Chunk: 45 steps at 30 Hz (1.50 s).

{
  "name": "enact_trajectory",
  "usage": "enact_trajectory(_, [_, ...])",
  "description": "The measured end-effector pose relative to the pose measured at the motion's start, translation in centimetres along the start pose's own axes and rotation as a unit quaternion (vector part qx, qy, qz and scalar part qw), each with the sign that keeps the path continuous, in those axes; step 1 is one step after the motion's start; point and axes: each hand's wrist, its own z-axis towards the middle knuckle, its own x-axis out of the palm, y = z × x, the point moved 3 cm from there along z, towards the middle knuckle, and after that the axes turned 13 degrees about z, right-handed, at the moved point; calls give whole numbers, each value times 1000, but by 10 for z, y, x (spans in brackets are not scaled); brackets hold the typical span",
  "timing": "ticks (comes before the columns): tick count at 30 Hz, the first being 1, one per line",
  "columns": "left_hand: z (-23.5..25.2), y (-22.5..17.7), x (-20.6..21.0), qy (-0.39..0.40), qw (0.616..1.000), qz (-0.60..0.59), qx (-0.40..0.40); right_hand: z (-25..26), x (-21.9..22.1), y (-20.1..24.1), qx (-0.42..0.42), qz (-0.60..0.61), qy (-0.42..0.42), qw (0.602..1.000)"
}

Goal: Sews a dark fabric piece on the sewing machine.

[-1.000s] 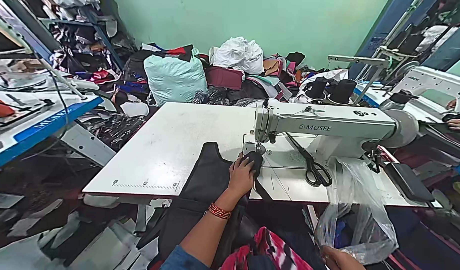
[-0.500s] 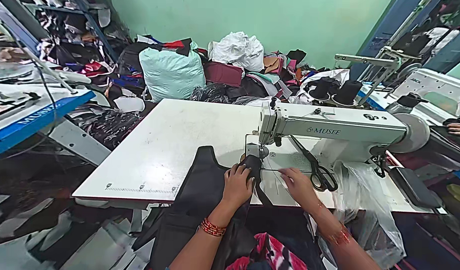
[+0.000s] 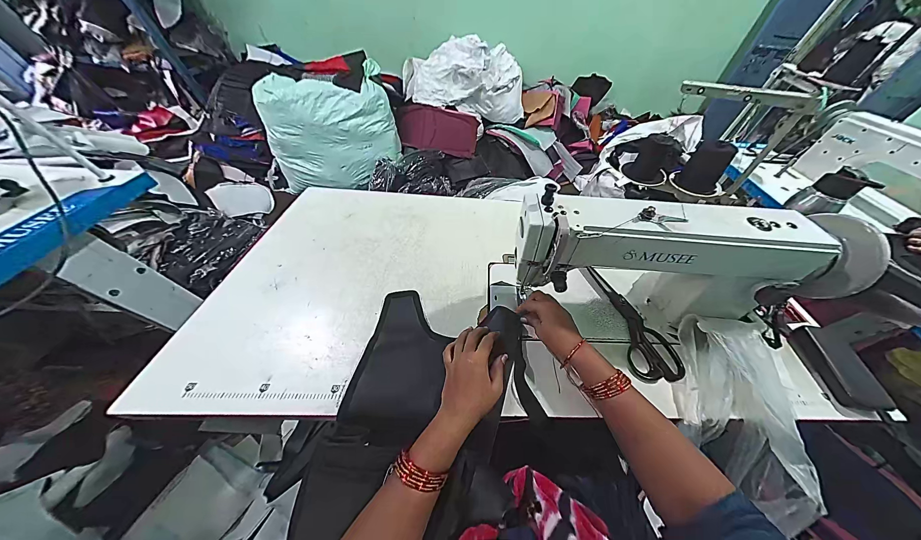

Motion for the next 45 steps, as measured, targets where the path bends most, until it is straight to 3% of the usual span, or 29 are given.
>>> enact_trajectory(6, [41, -5, -17, 127, 990, -11, -68, 4, -1, 2, -20, -48, 51, 997])
enact_trajectory(11, [68, -13, -12, 172, 983, -4, -67, 1, 5, -7, -39, -36, 8, 999])
enact_trajectory(13, [66, -14, -10, 149, 986, -9, -69, -3, 7, -9, -49, -23, -6, 999])
enact_trajectory(19, [44, -10, 2, -38, 993, -115, 12, -8, 8, -12, -75, 14, -32, 997])
enact_trajectory(23, [38, -9, 5, -91, 988, -105, 64, -14, 10, -16, -98, 56, -61, 992])
enact_trajectory(27, [33, -6, 3, -75, 981, -165, 70, -40, 14, -15, -113, 60, -65, 990])
enact_trajectory(33, [26, -3, 7, -38, 956, -252, 147, -82, 24, -33, -208, 22, -159, 965])
enact_trajectory(39, [17, -16, 13, -127, 950, -102, 268, -72, 6, -38, -93, 73, -173, 978])
enact_trajectory(43, [9, -17, 15, -162, 939, -62, 297, -75, 3, -46, -105, 158, -272, 943])
enact_trajectory(45, [8, -17, 15, -160, 940, -63, 294, -85, -12, -53, -63, 179, -302, 934])
